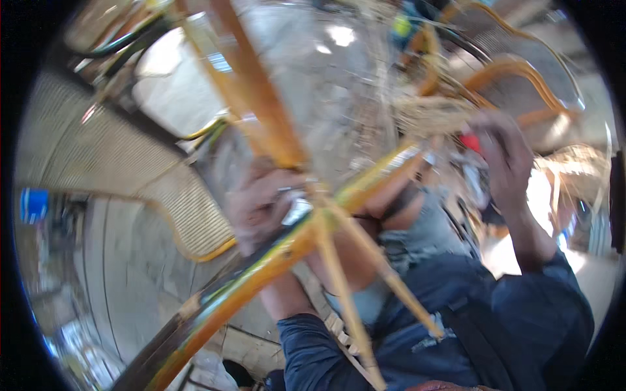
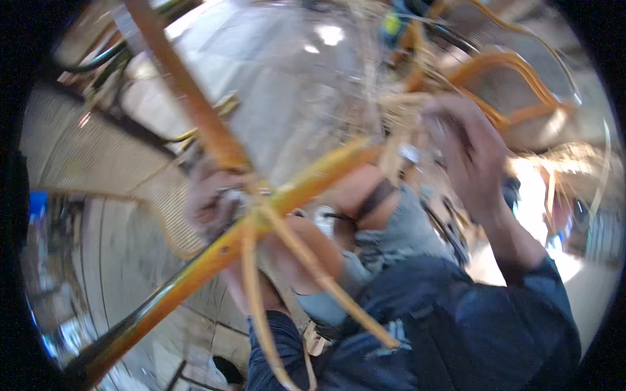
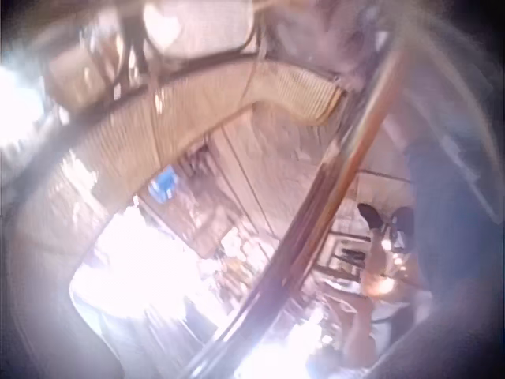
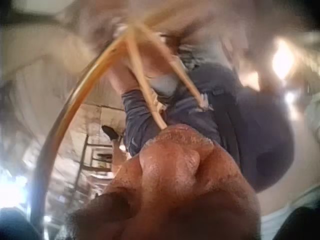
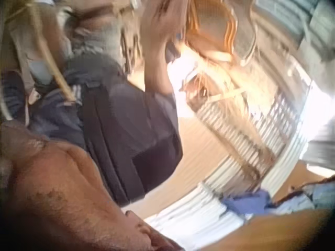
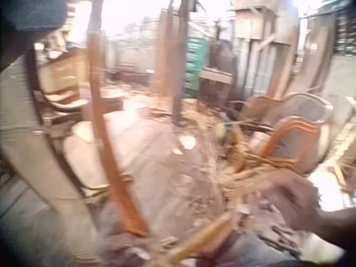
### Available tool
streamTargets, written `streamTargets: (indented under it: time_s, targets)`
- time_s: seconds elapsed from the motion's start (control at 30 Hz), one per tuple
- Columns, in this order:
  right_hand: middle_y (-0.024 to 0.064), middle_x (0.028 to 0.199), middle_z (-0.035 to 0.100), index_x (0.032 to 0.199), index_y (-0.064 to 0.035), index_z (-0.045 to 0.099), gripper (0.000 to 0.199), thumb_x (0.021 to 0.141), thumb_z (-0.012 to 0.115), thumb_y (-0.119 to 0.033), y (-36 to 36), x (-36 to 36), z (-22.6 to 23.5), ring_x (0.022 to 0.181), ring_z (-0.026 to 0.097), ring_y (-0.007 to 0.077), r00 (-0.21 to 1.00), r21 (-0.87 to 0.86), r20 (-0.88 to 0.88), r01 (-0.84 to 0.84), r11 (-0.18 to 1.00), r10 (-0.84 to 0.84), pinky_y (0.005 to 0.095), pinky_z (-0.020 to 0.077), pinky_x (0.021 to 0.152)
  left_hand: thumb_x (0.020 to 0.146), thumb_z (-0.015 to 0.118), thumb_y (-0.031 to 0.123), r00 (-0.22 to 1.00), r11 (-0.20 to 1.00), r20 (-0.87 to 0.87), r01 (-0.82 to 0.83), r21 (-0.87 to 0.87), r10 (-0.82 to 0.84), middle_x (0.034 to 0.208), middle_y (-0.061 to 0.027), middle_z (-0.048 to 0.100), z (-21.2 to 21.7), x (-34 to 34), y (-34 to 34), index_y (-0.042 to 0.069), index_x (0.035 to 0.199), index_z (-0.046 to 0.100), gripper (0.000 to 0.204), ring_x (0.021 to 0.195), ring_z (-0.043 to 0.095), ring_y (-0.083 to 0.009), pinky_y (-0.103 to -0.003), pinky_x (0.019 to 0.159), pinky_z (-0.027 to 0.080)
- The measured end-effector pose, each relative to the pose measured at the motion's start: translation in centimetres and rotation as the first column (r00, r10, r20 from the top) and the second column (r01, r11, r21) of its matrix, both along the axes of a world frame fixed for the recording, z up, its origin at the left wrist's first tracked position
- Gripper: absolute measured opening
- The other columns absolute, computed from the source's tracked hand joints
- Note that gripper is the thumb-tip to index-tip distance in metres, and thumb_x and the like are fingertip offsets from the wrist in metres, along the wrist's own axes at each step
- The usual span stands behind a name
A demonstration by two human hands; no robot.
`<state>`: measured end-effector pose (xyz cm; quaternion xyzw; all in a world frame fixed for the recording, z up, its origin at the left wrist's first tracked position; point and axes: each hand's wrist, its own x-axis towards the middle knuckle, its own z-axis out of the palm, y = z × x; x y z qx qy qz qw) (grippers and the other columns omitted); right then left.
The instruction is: The person is repairing a rattan chair by weaving new cane strips into the frame and securing them with a hammer.
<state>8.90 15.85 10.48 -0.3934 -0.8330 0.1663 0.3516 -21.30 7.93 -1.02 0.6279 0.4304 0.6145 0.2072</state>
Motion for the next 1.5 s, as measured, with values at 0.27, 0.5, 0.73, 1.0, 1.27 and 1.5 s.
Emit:
streamTargets:
  time_s: [0.27, 0.5, 0.73, 1.0, 1.27, 1.5]
  targets:
    - [0.0174, 0.088, 0.062, 0.094, -0.0012, 0.061, 0.022, 0.082, 0.055, -0.019, 2.4, 21.3, -17.2, 0.082, 0.060, 0.0297, 0.697, -0.254, 0.631, 0.602, 0.757, -0.342, 0.0372, 0.0461, 0.074, 0.082, 0.059, 0.005, 0.995, 0.995, 0.090, 0.027, 0.098, -0.036, 0.093, -0.0112, 0.057, -1.0, 0.9, 1.7, -0.001, 0.095, 0.064, 0.015, 0.085, 0.054, -0.0200, -0.030, 0.076, 0.044]
    - [0.0224, 0.076, 0.061, 0.082, 0.0026, 0.061, 0.026, 0.075, 0.058, -0.022, -6.4, 20.7, -22.5, 0.072, 0.060, 0.0349, 0.711, -0.500, 0.696, 0.581, 0.642, -0.101, 0.0434, 0.0431, 0.063, 0.080, 0.059, 0.002, 0.992, 0.989, 0.063, 0.102, 0.103, -0.109, 0.091, -0.0124, 0.057, -1.1, -1.3, 0.9, 0.001, 0.095, 0.065, 0.016, 0.084, 0.055, -0.0199, -0.032, 0.078, 0.043]
    - [0.0207, 0.089, 0.058, 0.112, -0.0021, 0.053, 0.031, 0.084, 0.052, -0.015, -5.8, 25.8, -22.6, 0.091, 0.056, 0.0364, 0.792, -0.316, 0.520, 0.527, 0.789, -0.321, 0.0401, 0.0434, 0.079, 0.074, 0.071, 0.010, 0.992, 0.991, 0.109, 0.054, 0.122, -0.068, 0.082, -0.0082, 0.056, -0.2, 0.1, 0.6, 0.002, 0.089, 0.068, 0.017, 0.071, 0.056, -0.0170, -0.026, 0.059, 0.042]
    - [0.0007, 0.070, 0.051, 0.094, 0.0000, 0.057, 0.032, 0.083, 0.060, -0.030, 1.9, 6.6, 4.7, 0.046, 0.045, 0.0064, 0.955, -0.776, -0.128, -0.264, 0.573, 0.266, 0.0213, 0.0365, 0.042, 0.069, 0.074, 0.008, 0.998, 0.998, 0.061, 0.022, 0.055, -0.025, 0.077, -0.0062, 0.057, 0.5, -0.3, 0.1, 0.005, 0.089, 0.069, 0.021, 0.070, 0.057, -0.0161, -0.027, 0.060, 0.043]
    - [0.0128, 0.068, 0.050, 0.085, 0.0015, 0.053, 0.035, 0.088, 0.051, -0.033, 0.3, -6.6, 11.7, 0.060, 0.053, 0.0249, 0.640, -0.723, 0.406, -0.212, 0.658, 0.652, 0.0364, 0.0405, 0.056, 0.067, 0.075, 0.008, 0.999, 0.999, 0.033, 0.020, 0.033, -0.021, 0.074, -0.0049, 0.057, 0.2, -0.4, 0.8, 0.009, 0.089, 0.070, 0.023, 0.067, 0.057, -0.0179, -0.029, 0.058, 0.044]
    - [0.0144, 0.065, 0.049, 0.090, 0.0017, 0.053, 0.029, 0.090, 0.045, -0.027, -0.3, -9.7, 12.2, 0.056, 0.053, 0.0264, 0.491, -0.688, 0.531, -0.225, 0.690, 0.690, 0.0373, 0.0415, 0.054, 0.063, 0.075, 0.006, 0.996, 0.984, -0.086, 0.041, 0.171, -0.026, 0.073, -0.0058, 0.057, -0.4, -0.9, 1.5, 0.012, 0.088, 0.068, 0.026, 0.068, 0.057, -0.0227, -0.033, 0.058, 0.044]
